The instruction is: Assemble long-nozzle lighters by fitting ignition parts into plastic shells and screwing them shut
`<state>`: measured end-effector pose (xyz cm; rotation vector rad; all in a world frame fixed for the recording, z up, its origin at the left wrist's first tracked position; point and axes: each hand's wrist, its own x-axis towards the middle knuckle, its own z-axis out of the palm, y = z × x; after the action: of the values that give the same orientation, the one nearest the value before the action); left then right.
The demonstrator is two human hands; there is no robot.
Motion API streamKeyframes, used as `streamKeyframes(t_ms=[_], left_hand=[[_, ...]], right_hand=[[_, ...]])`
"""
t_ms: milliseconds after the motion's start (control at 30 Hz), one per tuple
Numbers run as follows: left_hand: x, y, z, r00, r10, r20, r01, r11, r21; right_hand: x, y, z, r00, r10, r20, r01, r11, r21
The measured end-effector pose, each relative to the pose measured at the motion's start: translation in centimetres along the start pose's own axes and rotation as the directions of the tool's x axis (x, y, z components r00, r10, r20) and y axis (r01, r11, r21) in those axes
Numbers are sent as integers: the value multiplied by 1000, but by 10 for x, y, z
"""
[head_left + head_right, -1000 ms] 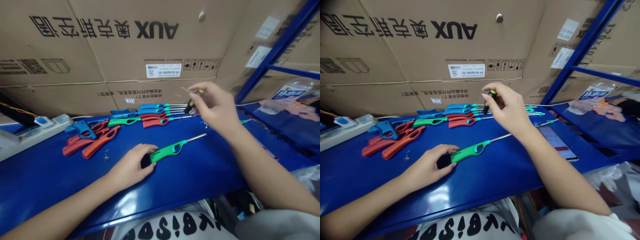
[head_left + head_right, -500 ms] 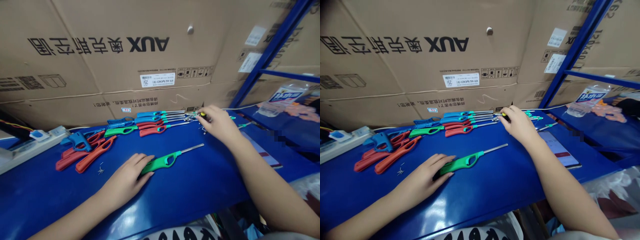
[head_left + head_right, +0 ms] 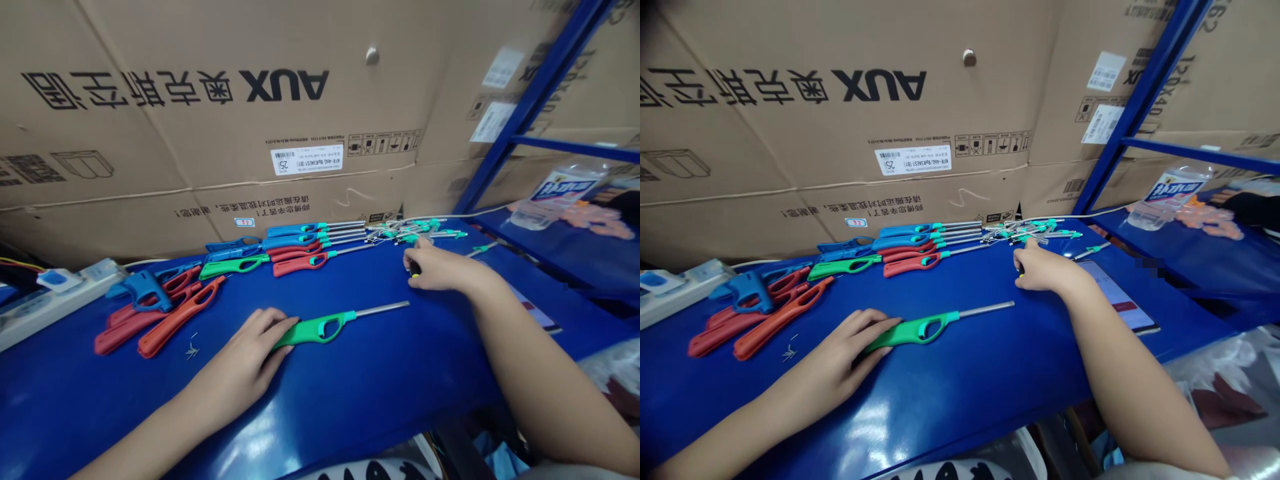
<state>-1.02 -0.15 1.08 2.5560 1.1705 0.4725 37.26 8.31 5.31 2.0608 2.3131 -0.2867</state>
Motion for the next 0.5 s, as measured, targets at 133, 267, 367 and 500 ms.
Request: streamKeyframes(t_ms=[133, 267, 367, 500], left_hand=[[0, 0, -2, 1000, 5, 9, -4, 1000, -9], [0, 0, -3, 1000, 2, 18, -1, 1000, -23], [-1, -1, -4, 1000, 3, 18, -2, 1000, -30], [0, 0, -4, 1000, 3, 27, -2, 999, -33]], right_hand=[[-7, -2, -10, 993, -119, 0, 119, 992, 44], [-12, -4, -16, 947, -320, -25, 320, 937, 137], [-9, -1, -12, 938, -346, -25, 346, 928, 139], [1, 8, -4, 958, -283, -37, 285, 955, 83]])
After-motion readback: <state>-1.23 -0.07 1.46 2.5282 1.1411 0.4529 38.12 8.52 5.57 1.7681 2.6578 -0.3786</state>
